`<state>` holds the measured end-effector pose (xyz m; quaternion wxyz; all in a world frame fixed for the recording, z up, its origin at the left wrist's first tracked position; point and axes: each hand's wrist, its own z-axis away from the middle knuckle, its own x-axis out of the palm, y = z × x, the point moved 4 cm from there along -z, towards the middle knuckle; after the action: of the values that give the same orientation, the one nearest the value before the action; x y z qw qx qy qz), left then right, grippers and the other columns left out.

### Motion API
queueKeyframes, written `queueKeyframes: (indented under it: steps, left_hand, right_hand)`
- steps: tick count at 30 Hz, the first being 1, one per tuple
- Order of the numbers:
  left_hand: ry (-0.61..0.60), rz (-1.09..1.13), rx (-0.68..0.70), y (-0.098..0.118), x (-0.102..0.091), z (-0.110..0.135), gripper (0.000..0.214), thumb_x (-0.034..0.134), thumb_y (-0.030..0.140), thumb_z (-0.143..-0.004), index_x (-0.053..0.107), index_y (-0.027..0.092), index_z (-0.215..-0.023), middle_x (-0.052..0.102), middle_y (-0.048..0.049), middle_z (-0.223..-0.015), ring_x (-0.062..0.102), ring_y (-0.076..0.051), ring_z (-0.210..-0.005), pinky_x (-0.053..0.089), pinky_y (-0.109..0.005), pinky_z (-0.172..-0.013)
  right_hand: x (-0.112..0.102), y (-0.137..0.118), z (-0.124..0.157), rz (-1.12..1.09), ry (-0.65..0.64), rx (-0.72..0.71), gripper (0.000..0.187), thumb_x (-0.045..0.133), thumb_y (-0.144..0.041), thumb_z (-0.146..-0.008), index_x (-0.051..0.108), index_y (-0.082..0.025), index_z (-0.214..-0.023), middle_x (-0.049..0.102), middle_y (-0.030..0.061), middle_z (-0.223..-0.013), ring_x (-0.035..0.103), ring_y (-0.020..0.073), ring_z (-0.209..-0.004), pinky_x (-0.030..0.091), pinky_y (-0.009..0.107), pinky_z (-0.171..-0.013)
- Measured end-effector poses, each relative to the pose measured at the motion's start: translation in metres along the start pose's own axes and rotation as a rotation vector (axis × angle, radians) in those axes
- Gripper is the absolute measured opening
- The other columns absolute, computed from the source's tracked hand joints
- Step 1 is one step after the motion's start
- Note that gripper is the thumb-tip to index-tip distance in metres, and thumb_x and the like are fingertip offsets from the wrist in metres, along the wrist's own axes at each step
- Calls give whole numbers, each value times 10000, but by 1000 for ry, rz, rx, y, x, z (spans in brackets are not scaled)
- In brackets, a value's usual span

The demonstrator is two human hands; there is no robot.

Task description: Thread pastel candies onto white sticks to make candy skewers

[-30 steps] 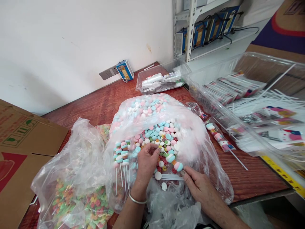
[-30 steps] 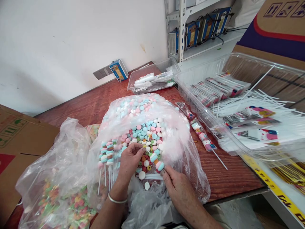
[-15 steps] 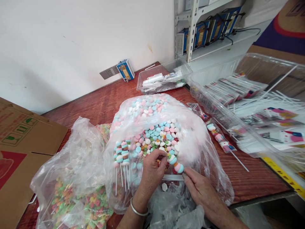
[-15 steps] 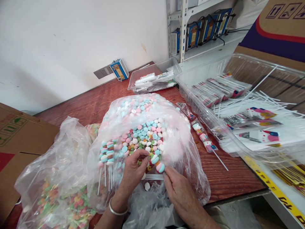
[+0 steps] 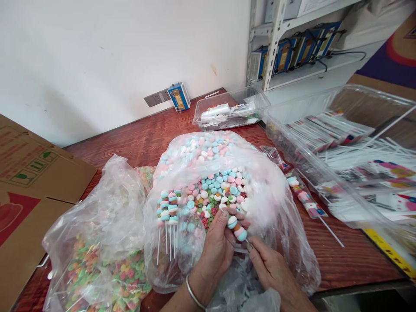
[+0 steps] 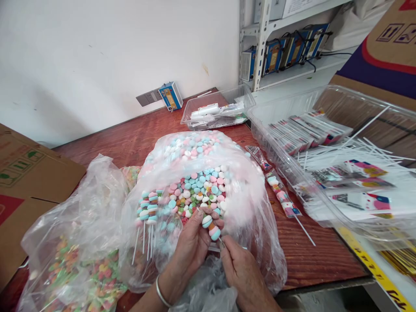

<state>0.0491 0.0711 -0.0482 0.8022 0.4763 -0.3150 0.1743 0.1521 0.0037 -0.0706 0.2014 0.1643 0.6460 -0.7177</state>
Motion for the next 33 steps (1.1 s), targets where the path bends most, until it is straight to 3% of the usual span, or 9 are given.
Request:
queueKeyframes:
  steps: [4,9,15,17,19,22,25,28,33]
  left_hand:
    - [12,29,10,-4,6,2,255,595,411,-881,582,157,-862,580,-38,-859,610,-139,-741,493,-285,-722]
    - [12,27,4,-8,13,6,252,606,415,-864,562,171,-816,565,-23,-809,593,-140,-735,487,-288,-741]
    - [24,-193,34,-4,9,6,297,549,463,-883,583,168,-869,624,-56,-851,609,-175,-827,475,-301,-803]
    - [56,-358,69,8,2,-2,349,469,491,-918,579,180,-1035,639,-75,-951,619,-190,-857,480,-327,-812]
    - [96,-689,211,27,-7,-14,344,409,445,-952,546,207,-1160,631,-83,-1042,614,-205,-913,476,-353,-836]
    - [108,-1405,503,50,-16,-33,196,480,209,-902,593,211,-1062,608,-86,-1064,564,-240,-1010,447,-393,-890]
    - [98,-1854,638,53,-22,-50,225,482,65,-842,606,200,-973,607,-91,-1020,547,-253,-1000,453,-403,-867]
    - [133,-1995,659,49,-25,-56,197,478,74,-866,609,192,-954,624,-92,-973,566,-253,-956,471,-395,-827]
    - [209,-1782,649,62,-27,-42,290,473,185,-920,580,181,-1190,651,-109,-1057,595,-252,-991,477,-403,-863]
  right_hand:
    - [2,3,1,-11,-6,31,333,291,-353,-955,560,-212,-819,644,28,-681,610,197,-614,463,272,-581]
    - [2,-5,-1,-140,0,55,394,326,-388,-951,638,-188,-1086,727,93,-920,674,233,-771,520,295,-703]
    - [2,-10,-11,-294,4,57,447,367,-424,-956,660,-150,-1155,730,93,-974,659,235,-815,527,315,-791]
    - [-4,-7,-14,-334,45,66,456,391,-436,-944,668,-142,-1155,730,91,-963,655,241,-834,528,313,-788]
    - [-12,-3,-15,-358,114,89,461,422,-447,-929,670,-139,-1166,727,94,-999,647,248,-879,517,316,-828]
    - [-20,3,-13,-357,165,153,485,437,-469,-914,676,-131,-1166,731,94,-965,639,245,-812,520,318,-802]
    - [-23,5,-12,-346,160,174,491,437,-467,-898,691,-121,-1139,732,87,-895,635,246,-760,522,313,-733]
    - [-23,6,-12,-355,152,164,487,431,-452,-890,696,-118,-1126,728,82,-871,636,246,-760,512,304,-697]
    - [-24,11,-11,-350,149,169,485,433,-440,-888,691,-112,-1134,692,54,-778,585,220,-673,484,294,-632]
